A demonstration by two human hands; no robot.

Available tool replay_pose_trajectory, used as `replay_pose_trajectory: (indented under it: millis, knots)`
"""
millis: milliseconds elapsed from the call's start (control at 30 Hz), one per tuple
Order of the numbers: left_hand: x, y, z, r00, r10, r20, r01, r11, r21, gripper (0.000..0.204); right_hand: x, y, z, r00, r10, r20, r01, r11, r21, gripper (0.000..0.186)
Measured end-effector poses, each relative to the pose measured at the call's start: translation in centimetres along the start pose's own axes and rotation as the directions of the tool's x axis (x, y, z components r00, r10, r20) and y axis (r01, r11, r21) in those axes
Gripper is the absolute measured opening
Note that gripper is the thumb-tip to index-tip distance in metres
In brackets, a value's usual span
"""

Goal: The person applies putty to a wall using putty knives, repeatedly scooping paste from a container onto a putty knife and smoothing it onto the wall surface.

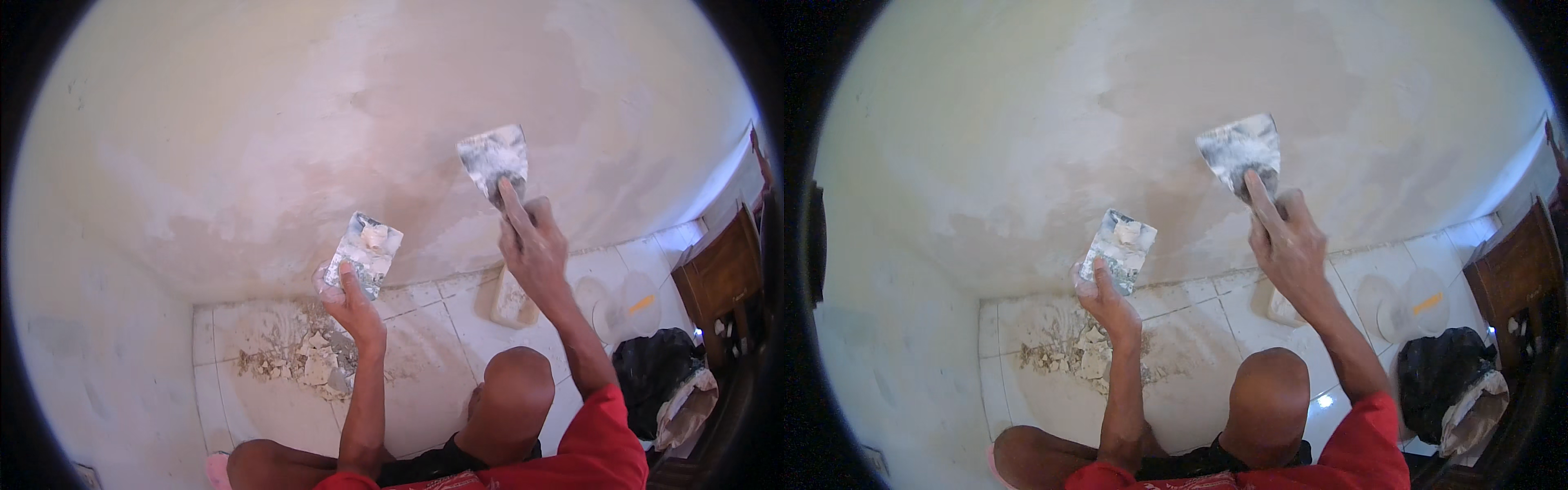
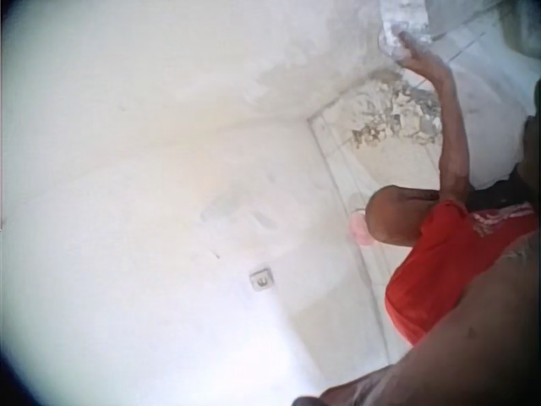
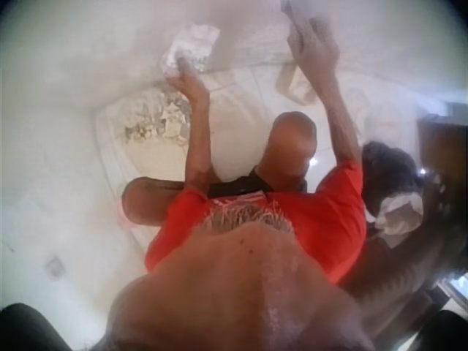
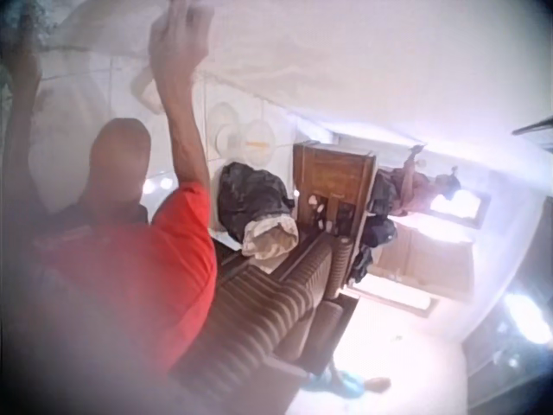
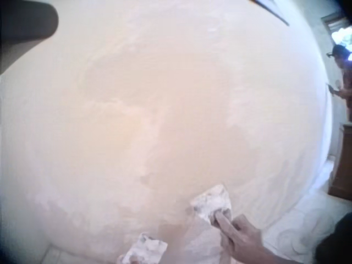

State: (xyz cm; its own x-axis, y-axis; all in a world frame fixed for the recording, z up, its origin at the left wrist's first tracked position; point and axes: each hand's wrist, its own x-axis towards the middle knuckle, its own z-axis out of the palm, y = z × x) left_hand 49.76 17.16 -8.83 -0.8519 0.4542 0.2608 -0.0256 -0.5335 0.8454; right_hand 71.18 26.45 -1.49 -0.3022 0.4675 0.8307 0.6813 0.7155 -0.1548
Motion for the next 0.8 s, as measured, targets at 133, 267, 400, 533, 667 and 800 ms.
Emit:
replay_pose_trajectory:
  millis: [133, 267, 400, 533, 667, 800]
  knots:
    - [-0.3, 0.2, 0.7, 0.998, -0.058, -0.022, 0.058, 0.998, 0.016, 0.031, 1.5, 1.9, 6.9, 0.983, -0.02, -0.182, 0.028, 0.999, 0.039, 0.064]
    - [-0.2, 0.1, 0.2, 0.997, -0.067, -0.039, 0.067, 0.998, -0.008, 0.03, 3.1, 1.7, 10.7, 0.974, 0.04, -0.223, -0.03, 0.998, 0.048, 0.065]
    - [-0.2, -0.4, -0.1, 0.998, -0.057, -0.005, 0.057, 0.998, -0.012, 0.03, 1.5, 1.8, 12.5, 0.988, 0.096, -0.118, -0.109, 0.989, -0.103, 0.063]
    - [-0.1, -0.9, -0.2, 0.996, -0.088, -0.028, 0.088, 0.996, 0.008, 0.031, -4.1, 2.4, 12.1, 0.992, 0.076, -0.103, -0.071, 0.996, 0.056, 0.062]
    - [0.0, -1.7, -1.1, 0.994, -0.089, -0.062, 0.093, 0.994, 0.061, 0.032, -3.3, 0.8, 10.0, 0.94, 0.338, -0.047, -0.324, 0.926, 0.195, 0.064]
    - [0.0, -2.3, -1.0, 0.996, -0.089, 0.005, 0.089, 0.995, 0.036, 0.031, 2.2, -0.2, 9.3, 0.893, 0.39, -0.226, -0.324, 0.904, 0.28, 0.066]
